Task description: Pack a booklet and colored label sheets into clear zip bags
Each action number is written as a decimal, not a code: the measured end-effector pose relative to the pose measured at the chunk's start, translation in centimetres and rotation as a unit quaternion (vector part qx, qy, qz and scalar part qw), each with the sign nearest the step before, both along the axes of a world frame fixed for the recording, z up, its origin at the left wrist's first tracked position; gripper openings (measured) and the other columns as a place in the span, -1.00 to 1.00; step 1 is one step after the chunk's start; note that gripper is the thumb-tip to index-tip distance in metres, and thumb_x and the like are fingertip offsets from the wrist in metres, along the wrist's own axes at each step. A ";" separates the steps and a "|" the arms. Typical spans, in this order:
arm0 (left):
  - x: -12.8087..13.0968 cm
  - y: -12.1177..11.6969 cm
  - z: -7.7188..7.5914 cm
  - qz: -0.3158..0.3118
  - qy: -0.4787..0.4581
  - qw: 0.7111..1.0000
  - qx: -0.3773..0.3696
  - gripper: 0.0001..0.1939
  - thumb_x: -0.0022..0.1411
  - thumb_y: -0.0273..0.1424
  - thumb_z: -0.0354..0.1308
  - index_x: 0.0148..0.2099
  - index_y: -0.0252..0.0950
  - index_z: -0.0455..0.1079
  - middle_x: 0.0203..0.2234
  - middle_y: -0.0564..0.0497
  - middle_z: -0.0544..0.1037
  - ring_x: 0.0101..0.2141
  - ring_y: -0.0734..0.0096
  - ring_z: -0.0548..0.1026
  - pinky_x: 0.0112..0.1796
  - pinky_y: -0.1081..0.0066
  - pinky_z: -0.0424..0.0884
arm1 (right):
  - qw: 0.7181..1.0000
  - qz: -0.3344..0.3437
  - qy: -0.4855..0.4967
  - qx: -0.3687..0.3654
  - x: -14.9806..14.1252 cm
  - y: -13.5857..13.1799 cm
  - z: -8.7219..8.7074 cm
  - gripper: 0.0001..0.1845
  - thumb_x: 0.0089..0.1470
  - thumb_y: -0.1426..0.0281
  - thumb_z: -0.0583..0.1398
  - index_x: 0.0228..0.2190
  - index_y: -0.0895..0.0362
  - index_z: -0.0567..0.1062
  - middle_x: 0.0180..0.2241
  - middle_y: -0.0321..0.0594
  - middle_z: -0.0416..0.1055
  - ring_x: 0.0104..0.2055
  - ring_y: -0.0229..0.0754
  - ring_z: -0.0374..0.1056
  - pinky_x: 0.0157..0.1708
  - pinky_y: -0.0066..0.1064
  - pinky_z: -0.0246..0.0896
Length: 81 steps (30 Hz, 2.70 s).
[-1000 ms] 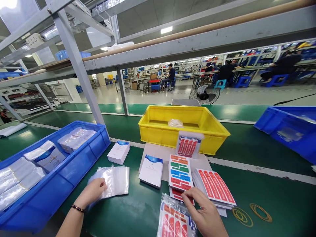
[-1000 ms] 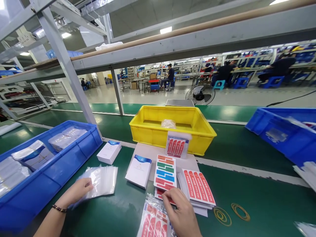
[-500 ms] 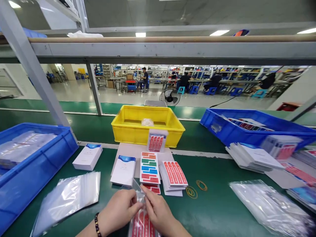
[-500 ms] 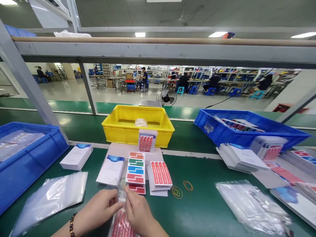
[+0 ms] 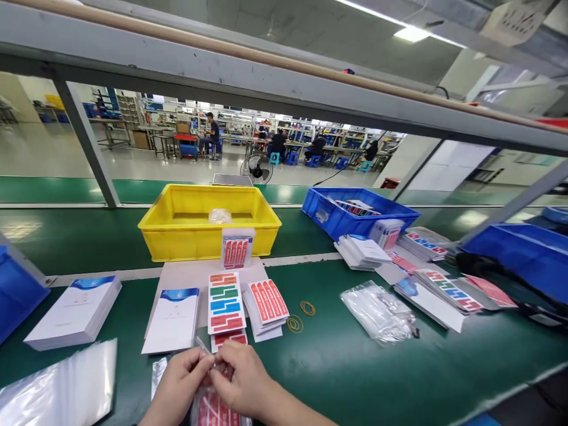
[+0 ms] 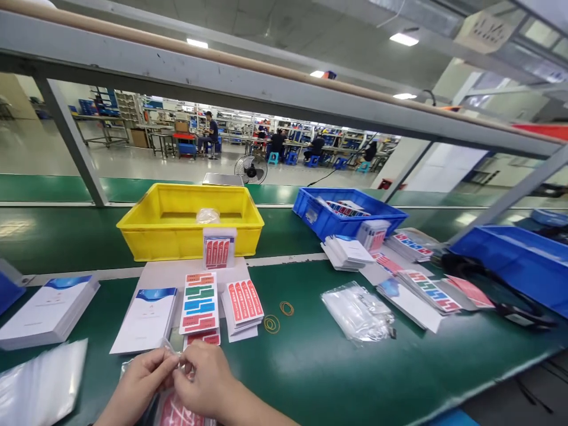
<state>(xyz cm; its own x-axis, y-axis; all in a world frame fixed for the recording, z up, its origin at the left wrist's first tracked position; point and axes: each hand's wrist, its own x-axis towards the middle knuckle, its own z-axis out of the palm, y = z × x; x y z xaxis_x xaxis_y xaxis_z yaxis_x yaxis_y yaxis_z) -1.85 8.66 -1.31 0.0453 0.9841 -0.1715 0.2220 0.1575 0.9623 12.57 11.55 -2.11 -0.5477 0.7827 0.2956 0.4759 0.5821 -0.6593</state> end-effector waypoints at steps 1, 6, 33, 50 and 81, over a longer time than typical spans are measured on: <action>0.0 -0.1 -0.1 -0.006 0.010 1.000 0.005 -0.57 0.05 -0.05 0.00 -0.64 -0.26 0.09 -0.71 0.16 0.12 -0.61 0.50 0.08 -0.55 0.47 0.04 | 1.000 0.002 0.004 -0.005 0.0 0.1 -0.1 -0.86 -0.12 0.44 0.05 -0.65 0.12 0.26 -0.64 -0.35 0.22 -0.61 -0.34 0.15 -0.60 -0.53 -0.01; 0.1 -0.3 -0.4 -0.038 0.078 0.996 0.032 -0.60 0.11 -0.10 -0.08 -0.61 -0.25 0.05 -0.66 0.12 0.16 -0.56 0.45 0.11 -0.51 0.46 0.07 | 1.000 0.001 -0.004 0.025 -0.1 0.2 -0.6 -0.74 -0.12 0.45 -0.01 -0.71 0.12 0.00 -0.71 -0.40 0.02 -0.64 -0.37 -0.02 -0.63 -0.48 -0.21; -2.3 -1.0 2.7 -0.093 0.201 0.942 0.253 -0.83 0.15 -0.42 0.01 -0.22 -0.23 0.40 -0.30 -0.08 0.49 -0.14 0.20 0.34 -0.08 0.24 0.19 | 0.992 0.128 0.009 0.009 2.1 0.9 1.7 -0.76 0.11 0.51 -0.03 -0.42 0.12 0.41 -0.49 -0.23 0.34 -0.44 -0.24 0.26 -0.45 -0.45 0.16; -0.9 -1.9 1.3 -0.240 0.249 0.919 0.187 -0.80 0.10 -0.44 0.09 -0.52 -0.23 0.48 -0.64 0.06 0.53 -0.63 0.43 0.34 -0.59 0.46 0.08 | 0.964 0.157 -0.106 0.188 -3.9 3.5 3.0 -0.84 0.03 0.47 0.13 -0.30 0.12 0.46 -0.25 -0.11 0.39 -0.22 -0.09 0.24 -0.23 -0.24 0.12; -0.8 -1.0 0.6 0.051 -0.516 0.849 -0.095 -0.59 -0.07 -0.41 0.28 -0.11 -0.42 0.41 -0.21 -0.22 0.56 -0.20 0.07 0.51 -0.08 0.13 0.31 | 0.989 -0.036 -0.045 0.135 2.0 8.1 5.5 -0.79 0.11 0.41 0.02 -0.31 0.12 0.46 -0.30 -0.12 0.40 -0.24 -0.10 0.33 -0.25 -0.29 0.25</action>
